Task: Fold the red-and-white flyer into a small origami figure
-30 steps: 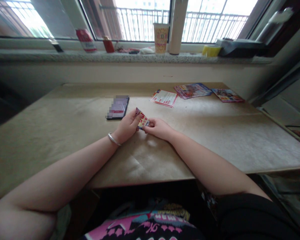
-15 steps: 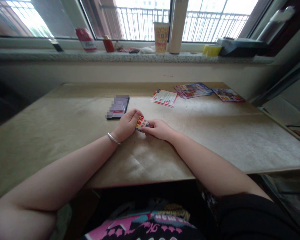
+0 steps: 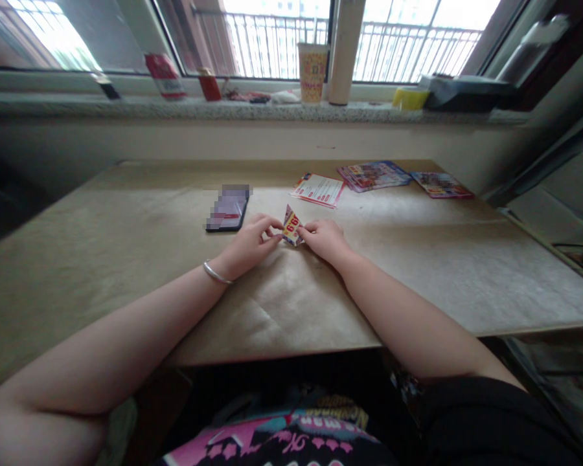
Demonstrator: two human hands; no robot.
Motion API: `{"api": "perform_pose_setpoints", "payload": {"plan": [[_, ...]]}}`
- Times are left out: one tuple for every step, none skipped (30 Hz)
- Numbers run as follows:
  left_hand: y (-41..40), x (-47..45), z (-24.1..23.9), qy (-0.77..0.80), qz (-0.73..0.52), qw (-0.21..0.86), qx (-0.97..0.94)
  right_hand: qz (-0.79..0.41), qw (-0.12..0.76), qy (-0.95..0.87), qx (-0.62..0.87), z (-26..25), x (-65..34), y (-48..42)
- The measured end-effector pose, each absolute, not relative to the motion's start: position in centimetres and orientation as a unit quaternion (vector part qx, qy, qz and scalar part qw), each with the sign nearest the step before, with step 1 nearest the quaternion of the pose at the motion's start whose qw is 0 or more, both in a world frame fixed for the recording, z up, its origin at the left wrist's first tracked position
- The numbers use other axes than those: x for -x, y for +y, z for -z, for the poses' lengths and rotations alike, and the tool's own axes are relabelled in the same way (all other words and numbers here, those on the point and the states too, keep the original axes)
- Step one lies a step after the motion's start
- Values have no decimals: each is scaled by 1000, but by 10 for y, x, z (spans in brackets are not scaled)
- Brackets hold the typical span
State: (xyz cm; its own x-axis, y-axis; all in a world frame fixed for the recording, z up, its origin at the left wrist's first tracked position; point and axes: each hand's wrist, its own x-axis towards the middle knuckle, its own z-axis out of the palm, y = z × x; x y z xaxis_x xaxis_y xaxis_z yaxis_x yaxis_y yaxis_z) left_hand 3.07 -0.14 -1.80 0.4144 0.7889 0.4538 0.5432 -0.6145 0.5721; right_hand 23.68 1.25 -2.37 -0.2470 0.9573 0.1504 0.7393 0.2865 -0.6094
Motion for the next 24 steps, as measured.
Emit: {"api": "perform_pose_setpoints", "payload": {"plan": [[-3, -31, 17, 385, -332, 135, -851, -183, 253, -767, 560, 24, -238, 14], [-5, -31, 16, 363, -305, 103, -874, -156, 251, -771, 565, 24, -238, 15], [-7, -31, 15, 348, -280, 76, -891, -132, 250, -770, 572, 25, -238, 15], [-9, -32, 14, 338, -257, 53, -904, -111, 250, -766, 582, 26, -238, 15], [-11, -32, 13, 333, -237, 36, -912, -93, 250, -760, 593, 27, -238, 15], [-12, -33, 12, 331, -220, 22, -917, -79, 252, -755, 601, 27, -237, 15], [-14, -33, 12, 331, -207, 10, -921, -69, 254, -751, 605, 28, -237, 14], [-14, -33, 11, 330, -197, 1, -923, -60, 257, -750, 606, 28, -237, 14], [-15, -33, 11, 328, -188, -7, -926, -50, 260, -751, 605, 28, -237, 14], [-15, -34, 11, 325, -180, -12, -928, -39, 262, -750, 606, 28, -238, 13], [-15, -34, 12, 321, -173, -15, -931, -28, 263, -748, 609, 28, -238, 13], [-15, -34, 12, 317, -166, -16, -934, -18, 262, -745, 613, 28, -239, 14], [-15, -34, 11, 315, -162, -16, -935, -11, 259, -742, 618, 28, -241, 14], [-15, -34, 11, 314, -158, -15, -936, -9, 256, -739, 623, 27, -242, 14], [-15, -34, 11, 316, -156, -14, -936, -10, 252, -739, 624, 27, -243, 15], [-15, -34, 11, 319, -154, -13, -935, -12, 249, -741, 623, 27, -245, 15], [-15, -34, 11, 322, -152, -10, -934, -13, 247, -745, 619, 26, -246, 15], [-15, -35, 11, 325, -150, -7, -934, -13, 247, -749, 615, 26, -248, 15], [-15, -35, 11, 327, -147, -4, -933, -10, 248, -752, 611, 25, -249, 15], [-15, -35, 11, 329, -145, 0, -933, -7, 247, -755, 607, 24, -250, 15], [-15, -35, 11, 330, -143, 4, -933, -3, 243, -758, 605, 23, -251, 15], [-15, -35, 11, 332, -141, 8, -933, 0, 239, -762, 602, 22, -251, 15], [-14, -36, 11, 333, -139, 11, -932, 3, 235, -765, 599, 21, -251, 14], [-14, -36, 11, 334, -139, 14, -932, 6, 233, -770, 594, 21, -251, 14]]}}
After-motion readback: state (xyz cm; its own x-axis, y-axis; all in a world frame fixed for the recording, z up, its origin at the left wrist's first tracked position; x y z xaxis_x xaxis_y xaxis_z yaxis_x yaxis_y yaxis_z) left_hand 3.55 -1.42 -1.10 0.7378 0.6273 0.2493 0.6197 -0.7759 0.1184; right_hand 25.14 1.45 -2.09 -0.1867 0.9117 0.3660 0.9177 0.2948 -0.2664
